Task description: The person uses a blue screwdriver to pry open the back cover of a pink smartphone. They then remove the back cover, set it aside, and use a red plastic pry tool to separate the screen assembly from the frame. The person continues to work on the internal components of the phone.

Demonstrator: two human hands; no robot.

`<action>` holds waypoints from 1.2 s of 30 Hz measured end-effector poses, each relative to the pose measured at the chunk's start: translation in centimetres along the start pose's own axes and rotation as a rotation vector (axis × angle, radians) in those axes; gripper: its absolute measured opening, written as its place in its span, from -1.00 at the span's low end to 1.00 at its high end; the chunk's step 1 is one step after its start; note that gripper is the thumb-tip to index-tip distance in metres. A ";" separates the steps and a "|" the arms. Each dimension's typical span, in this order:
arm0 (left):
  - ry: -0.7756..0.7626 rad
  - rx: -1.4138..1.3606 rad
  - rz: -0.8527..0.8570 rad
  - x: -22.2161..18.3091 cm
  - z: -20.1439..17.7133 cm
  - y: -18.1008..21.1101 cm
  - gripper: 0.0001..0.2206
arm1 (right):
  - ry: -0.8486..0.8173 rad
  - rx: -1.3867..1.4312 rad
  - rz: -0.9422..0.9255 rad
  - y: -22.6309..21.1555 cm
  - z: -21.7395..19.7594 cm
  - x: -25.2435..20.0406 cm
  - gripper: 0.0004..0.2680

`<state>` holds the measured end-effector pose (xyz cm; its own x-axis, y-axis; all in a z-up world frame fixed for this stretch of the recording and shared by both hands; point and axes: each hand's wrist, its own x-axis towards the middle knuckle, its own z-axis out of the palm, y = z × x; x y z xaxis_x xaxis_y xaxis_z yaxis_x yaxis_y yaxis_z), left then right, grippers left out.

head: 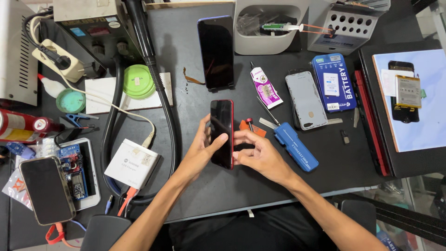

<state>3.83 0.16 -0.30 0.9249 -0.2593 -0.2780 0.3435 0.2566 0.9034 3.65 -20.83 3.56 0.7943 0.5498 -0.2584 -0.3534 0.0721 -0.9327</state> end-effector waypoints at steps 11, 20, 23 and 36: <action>-0.127 -0.282 -0.077 -0.5 0.1 0.0 -0.32 | 0.107 -0.046 0.026 -2.3 1.8 -0.9 -0.67; -0.143 -0.150 0.015 -0.6 1.3 1.0 -0.33 | 0.192 -0.164 -0.044 -1.4 1.9 -0.9 -0.73; -0.067 -0.030 0.030 -0.4 1.4 0.7 -0.32 | 0.232 -0.162 -0.035 -0.9 1.8 -0.5 -0.80; -0.009 0.238 0.122 -0.9 1.6 -0.6 -0.30 | 0.339 -0.145 -0.122 0.9 -0.3 1.1 -0.87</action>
<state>2.56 -1.22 -0.13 0.9551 -0.2489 -0.1608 0.1811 0.0609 0.9816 4.37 -20.44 2.35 0.9529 0.2365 -0.1897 -0.1924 -0.0116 -0.9812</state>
